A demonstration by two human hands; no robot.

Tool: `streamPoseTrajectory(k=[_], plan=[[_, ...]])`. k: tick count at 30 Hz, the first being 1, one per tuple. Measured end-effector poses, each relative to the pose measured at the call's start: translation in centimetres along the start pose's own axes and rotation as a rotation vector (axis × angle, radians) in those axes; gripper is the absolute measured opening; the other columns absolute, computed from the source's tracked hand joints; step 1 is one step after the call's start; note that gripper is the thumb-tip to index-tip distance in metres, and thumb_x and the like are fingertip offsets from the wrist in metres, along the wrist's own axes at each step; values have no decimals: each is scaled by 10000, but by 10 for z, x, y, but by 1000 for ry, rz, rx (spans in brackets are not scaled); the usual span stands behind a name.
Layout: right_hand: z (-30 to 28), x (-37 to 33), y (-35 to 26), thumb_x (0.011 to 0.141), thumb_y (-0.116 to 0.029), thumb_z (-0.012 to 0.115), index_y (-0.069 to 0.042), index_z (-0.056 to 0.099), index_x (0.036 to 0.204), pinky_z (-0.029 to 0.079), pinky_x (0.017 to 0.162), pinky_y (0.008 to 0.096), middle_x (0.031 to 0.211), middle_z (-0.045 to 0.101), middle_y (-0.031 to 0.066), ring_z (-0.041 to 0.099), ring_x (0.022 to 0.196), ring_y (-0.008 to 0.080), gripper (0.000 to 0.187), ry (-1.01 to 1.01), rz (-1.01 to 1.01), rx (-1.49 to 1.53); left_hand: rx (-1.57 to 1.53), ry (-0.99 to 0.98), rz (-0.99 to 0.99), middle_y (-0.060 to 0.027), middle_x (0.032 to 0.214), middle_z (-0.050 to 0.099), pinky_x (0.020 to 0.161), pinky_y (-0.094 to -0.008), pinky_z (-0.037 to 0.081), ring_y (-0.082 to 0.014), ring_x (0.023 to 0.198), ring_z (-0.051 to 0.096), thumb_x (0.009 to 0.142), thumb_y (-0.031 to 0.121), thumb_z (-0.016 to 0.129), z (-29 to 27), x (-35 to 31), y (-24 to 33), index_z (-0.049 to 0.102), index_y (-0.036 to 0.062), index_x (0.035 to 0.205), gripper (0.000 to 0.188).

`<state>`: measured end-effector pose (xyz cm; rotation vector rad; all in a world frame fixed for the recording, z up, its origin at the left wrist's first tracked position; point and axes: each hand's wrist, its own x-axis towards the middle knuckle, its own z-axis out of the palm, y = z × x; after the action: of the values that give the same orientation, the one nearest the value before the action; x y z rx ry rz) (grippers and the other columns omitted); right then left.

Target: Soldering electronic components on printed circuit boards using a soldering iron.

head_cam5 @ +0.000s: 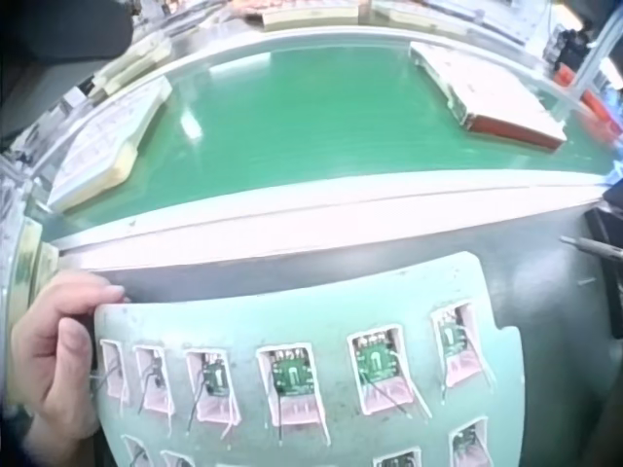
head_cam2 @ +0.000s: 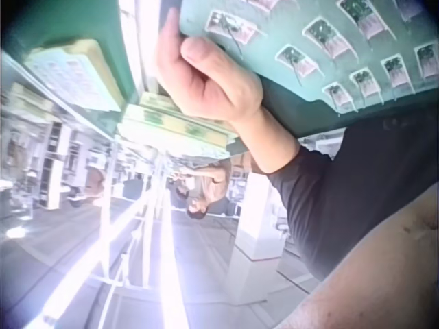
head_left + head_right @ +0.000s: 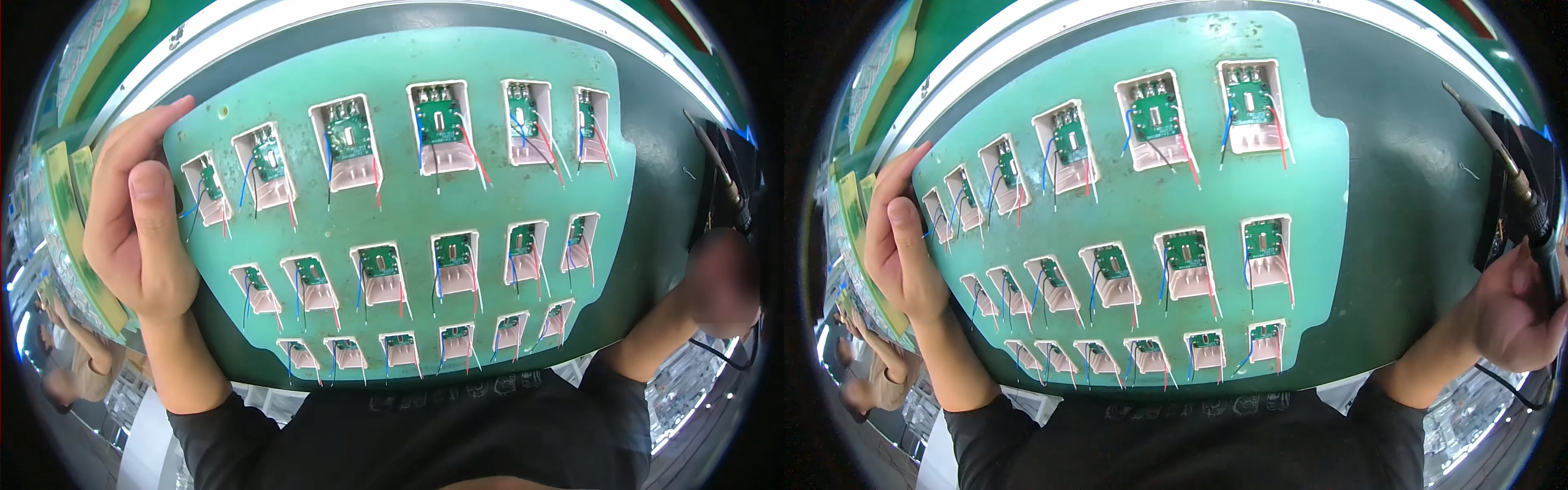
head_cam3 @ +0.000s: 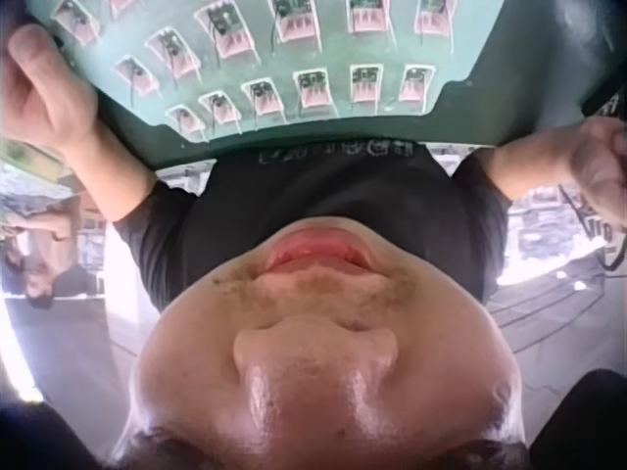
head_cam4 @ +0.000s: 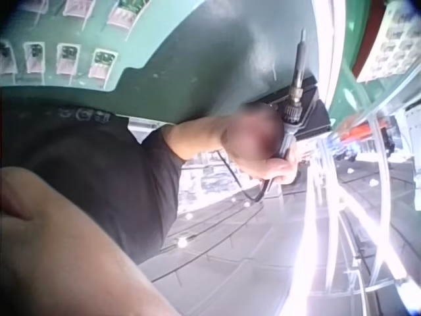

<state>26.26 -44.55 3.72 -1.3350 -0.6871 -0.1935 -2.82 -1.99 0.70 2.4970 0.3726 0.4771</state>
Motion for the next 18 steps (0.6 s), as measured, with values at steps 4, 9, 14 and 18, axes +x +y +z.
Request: streamPoseTrajectory(k=[4,9,14,18], plan=[[-19,0,-6,847,-217,488,18,712,852,416,615,354,702,632,155,439,531,200,324,-131,89,48,-31,8,-38,-144,1117,662,952,-292,411,-202,1048,594,1020,190,491,-2,-3,-6,666,-63,1138,330],[17,-7,12,954,-165,536,-103,459,703,281,370,202,525,376,-25,332,367,78,270,-131,-233,-185,-47,15,-44,-150,1141,665,961,-293,415,-200,1061,598,1009,161,512,-2,-3,-12,660,-70,1143,306],[41,1,19,963,-168,529,-106,453,698,275,375,195,513,366,-31,338,368,74,282,-261,-242,-62,-64,11,-29,-144,1131,670,955,-287,417,-193,1056,599,1008,148,513,-2,-2,-14,660,-73,1133,293],[56,-11,12,965,-161,529,-101,459,699,272,376,193,521,375,-31,336,370,72,281,-100,-229,-230,-90,14,-66,-108,1062,669,893,-253,420,-152,971,590,1009,135,516,-2,-5,-13,665,-70,1122,278]])
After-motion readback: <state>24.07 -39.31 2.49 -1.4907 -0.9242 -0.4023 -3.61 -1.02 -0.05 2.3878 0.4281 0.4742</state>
